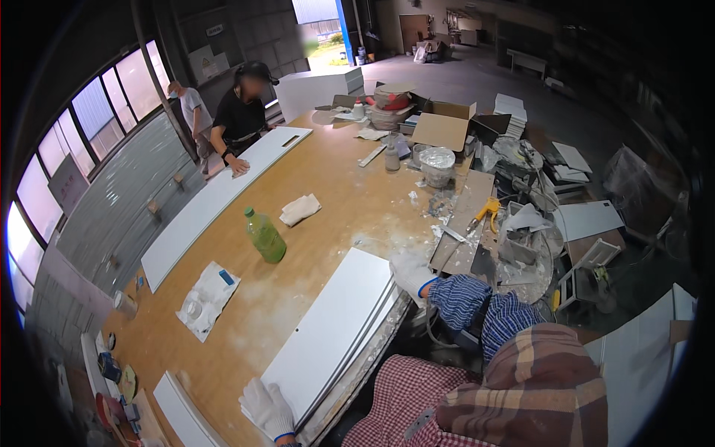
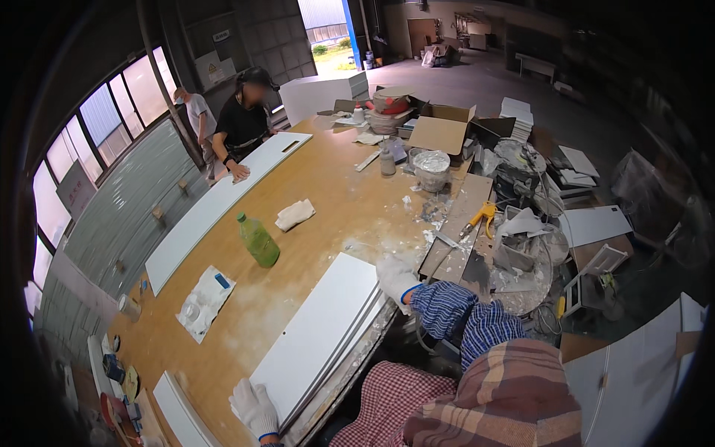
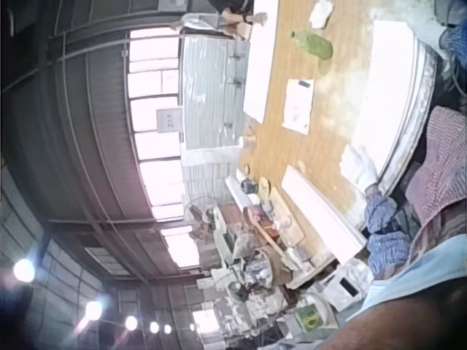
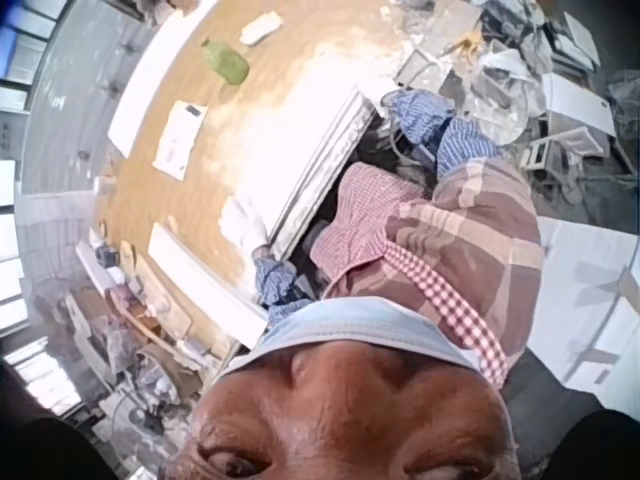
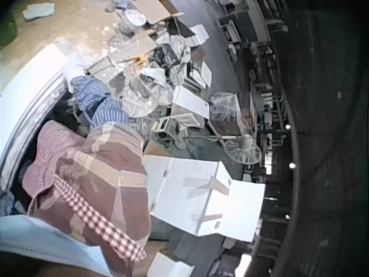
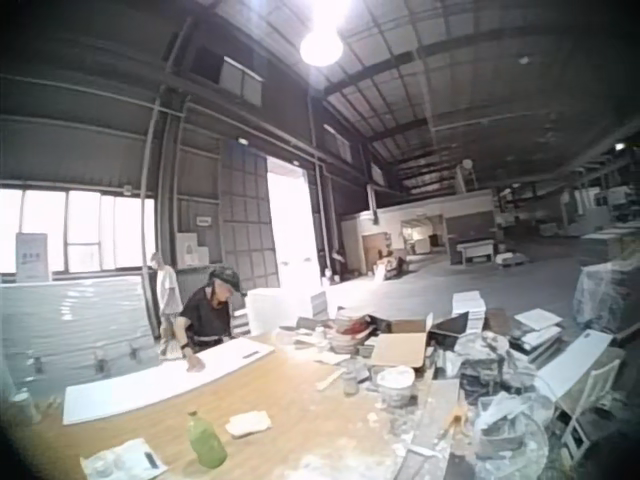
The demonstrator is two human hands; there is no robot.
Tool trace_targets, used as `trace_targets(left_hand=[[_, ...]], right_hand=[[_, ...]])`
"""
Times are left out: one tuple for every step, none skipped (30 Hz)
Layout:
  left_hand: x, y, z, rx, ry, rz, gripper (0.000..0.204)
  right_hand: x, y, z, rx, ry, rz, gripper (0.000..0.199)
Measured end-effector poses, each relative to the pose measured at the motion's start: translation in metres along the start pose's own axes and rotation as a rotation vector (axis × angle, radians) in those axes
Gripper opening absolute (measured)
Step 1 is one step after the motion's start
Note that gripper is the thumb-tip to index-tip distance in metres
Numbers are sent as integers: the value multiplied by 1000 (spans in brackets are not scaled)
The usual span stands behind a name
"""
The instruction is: The recorder is wiping and polishing white furniture boards on a large work table in a factory setting.
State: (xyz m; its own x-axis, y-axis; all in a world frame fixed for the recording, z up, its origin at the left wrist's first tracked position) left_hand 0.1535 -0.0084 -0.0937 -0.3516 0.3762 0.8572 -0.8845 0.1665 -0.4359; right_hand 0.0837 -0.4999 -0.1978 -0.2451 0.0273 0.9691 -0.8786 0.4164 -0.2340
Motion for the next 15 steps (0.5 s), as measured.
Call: trace_targets(left_hand=[[4, 1, 2, -6, 20, 22, 22], [5, 7, -6, 15, 27, 42, 22], [-1, 3, -5, -6, 41, 44, 22], [-3, 2, -8, -25, 27, 83, 22], [0, 5, -8, -38, 8, 113, 23], [-1, 6, -8, -38, 10, 110, 23], [-1, 3, -5, -34, 38, 71, 23], [0, 0, 0, -31, 66, 32, 24], [8, -5, 3, -39, 66, 32, 24], [-5, -3, -12, 43, -87, -208, 43], [-18, 5, -21, 93, -222, -451, 63], [-18, 2, -23, 95, -219, -447, 63], [-24, 3, -30, 142, -197, -504, 70], [-31, 4, -25, 150, -175, -567, 77], [-35, 16, -30, 170, -182, -570, 77]], right_hand=[[-22, -7, -6, 210, 251, -7, 19], [29, -7, -24, -117, 8, 70, 15], [40, 0, -20, -138, 15, 81, 15], [38, 5, -29, -76, -12, 45, 16], [37, 14, -38, -10, -41, -3, 19], [51, 7, -26, -64, -138, 48, 19], [39, 5, -20, -72, -140, 50, 19], [20, 0, -15, -37, -18, -1, 18], [2, -1, -9, -2, 104, -51, 18], [58, 9, -36, -172, -153, 54, 16], [67, 11, -38, -170, -151, 58, 16], [74, 12, -44, -80, -115, 72, 16], [79, 13, -49, 11, -79, 86, 16], [52, 8, -12, -40, -164, 226, 16], [45, 5, -21, -24, -172, 215, 16]])
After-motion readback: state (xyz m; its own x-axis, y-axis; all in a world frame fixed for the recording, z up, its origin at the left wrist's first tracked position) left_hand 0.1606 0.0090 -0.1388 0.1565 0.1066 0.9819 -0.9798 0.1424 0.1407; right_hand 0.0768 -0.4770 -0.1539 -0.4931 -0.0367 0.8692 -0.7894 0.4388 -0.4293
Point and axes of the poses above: each hand's wrist, its own y-axis away from the middle knuckle, its own x-axis out of the back of the hand, z = x × y, the point moved 10 cm from there along -y, towards the middle knuckle, and after that the axes turned 11 degrees about z, right-handed, at the moved point
